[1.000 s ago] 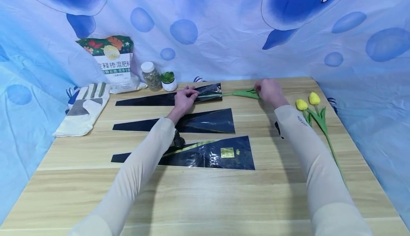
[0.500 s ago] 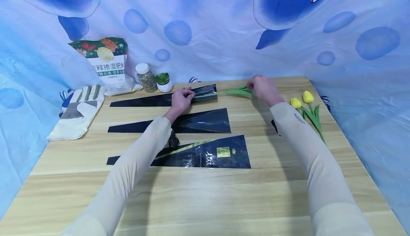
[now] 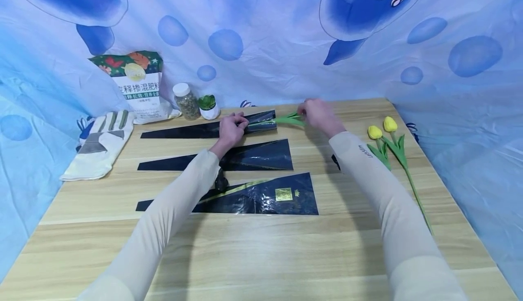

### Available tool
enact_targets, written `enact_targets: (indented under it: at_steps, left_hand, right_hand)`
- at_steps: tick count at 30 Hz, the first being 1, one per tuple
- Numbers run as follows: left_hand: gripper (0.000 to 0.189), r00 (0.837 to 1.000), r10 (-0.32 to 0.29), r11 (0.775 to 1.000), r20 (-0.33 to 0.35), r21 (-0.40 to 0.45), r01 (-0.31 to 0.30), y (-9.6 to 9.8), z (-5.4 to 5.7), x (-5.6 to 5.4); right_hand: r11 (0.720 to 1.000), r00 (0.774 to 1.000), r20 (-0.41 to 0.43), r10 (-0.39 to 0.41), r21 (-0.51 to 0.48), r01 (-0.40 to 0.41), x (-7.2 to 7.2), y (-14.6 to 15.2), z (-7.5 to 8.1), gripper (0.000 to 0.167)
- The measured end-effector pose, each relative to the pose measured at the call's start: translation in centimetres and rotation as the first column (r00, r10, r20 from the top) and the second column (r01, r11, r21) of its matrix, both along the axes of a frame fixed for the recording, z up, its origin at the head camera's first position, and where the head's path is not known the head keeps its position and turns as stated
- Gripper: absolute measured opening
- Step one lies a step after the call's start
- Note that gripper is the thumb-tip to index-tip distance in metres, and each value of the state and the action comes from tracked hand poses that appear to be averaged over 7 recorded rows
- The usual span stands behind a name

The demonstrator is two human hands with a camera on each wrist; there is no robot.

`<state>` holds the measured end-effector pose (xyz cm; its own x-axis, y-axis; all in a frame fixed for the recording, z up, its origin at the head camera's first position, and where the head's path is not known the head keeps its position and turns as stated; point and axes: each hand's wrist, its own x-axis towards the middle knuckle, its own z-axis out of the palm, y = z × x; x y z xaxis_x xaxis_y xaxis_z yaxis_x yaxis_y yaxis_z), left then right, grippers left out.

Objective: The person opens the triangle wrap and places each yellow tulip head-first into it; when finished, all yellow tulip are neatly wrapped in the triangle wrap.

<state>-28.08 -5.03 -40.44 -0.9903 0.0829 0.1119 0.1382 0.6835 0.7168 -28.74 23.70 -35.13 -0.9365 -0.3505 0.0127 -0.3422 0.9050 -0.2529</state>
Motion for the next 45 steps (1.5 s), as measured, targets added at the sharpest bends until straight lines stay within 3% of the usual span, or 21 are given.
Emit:
enact_targets:
  at_steps: [11, 22, 34, 39, 45]
  left_hand:
    - [0.020, 1.000, 0.030, 0.999, -0.006, 0.015, -0.030, 0.6, -0.1, 0.1]
    - [0.017, 0.999, 0.035, 0.999, 0.000, 0.014, -0.035, 1.1, 0.2, 0.3]
    - [0.018, 1.000, 0.023, 1.000, -0.004, 0.017, -0.023, 1.5, 0.1, 0.3]
    - [0.019, 1.000, 0.012, 1.000, -0.006, 0.007, -0.012, 1.5, 0.1, 0.4]
    - [0.020, 1.000, 0.012, 1.000, -0.009, -0.002, -0.012, 1.1, 0.1, 0.3]
  right_hand:
    - [0.997, 0.998, 0.003, 0.059, -0.046, -0.059, 0.0, -3.2, 0.0, 0.018]
    - [0.980, 0.998, 0.001, 0.064, -0.190, -0.063, -0.1, -5.2, -1.3, 0.014]
    - [0.962, 0.995, -0.082, 0.057, -0.261, -0.076, -0.2, -5.5, -2.6, 0.016]
    - [0.939, 0.997, -0.060, 0.057, -0.335, -0.074, -0.1, -4.6, -2.4, 0.014]
    - [0.923, 1.000, -0.022, -0.016, -0.385, 0.007, 0.1, -2.5, -1.5, 0.010]
